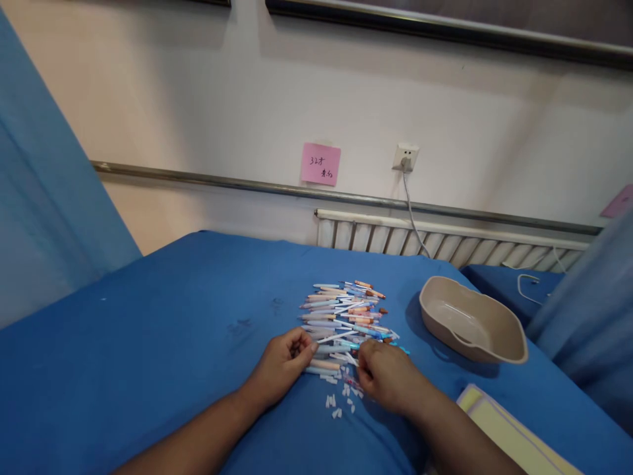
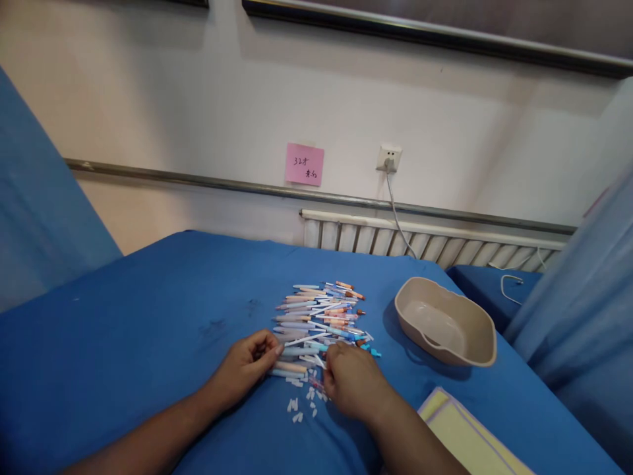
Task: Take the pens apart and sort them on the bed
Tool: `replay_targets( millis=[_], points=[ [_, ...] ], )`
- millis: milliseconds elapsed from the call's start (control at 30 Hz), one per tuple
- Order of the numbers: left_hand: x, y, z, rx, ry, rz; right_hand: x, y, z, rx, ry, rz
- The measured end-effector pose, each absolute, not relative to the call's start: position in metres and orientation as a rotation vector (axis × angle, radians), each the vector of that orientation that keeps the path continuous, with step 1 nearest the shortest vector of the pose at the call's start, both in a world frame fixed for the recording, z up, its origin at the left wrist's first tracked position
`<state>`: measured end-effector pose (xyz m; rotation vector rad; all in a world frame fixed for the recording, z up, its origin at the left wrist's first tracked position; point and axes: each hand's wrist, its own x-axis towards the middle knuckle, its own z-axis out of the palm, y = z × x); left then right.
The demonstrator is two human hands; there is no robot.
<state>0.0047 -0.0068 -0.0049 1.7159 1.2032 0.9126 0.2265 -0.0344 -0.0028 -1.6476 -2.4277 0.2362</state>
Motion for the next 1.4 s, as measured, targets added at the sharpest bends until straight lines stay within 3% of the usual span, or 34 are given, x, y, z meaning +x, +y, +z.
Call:
replay_targets(
  millis=[367,667,867,1067,1400],
  points=[
    [0.006,-0.009,-0.002,1.699,1.193,0.902,0.228,-0.028,-0.01,-1.446,-2.076,0.529],
    [0.007,-0.012,-0.002,1.826,1.095,0.905,0.221,-0.025,-0.015,-1.165,-1.661,1.005],
    [0.005,-0.013,-0.003,1.778,1.203,1.03,0.22,-0.026,-0.007,-1.161,-1.549,1.058],
    [0.009,-0.017,0.002,1.836,1.055,0.791,0.22,-0.026,-0.001,-1.153,-1.392,1.227],
    [0.012,-0.023,0.008,1.925,1.047,0.72,0.215,-0.031,-0.001,-1.01,-1.32,1.348]
  ],
)
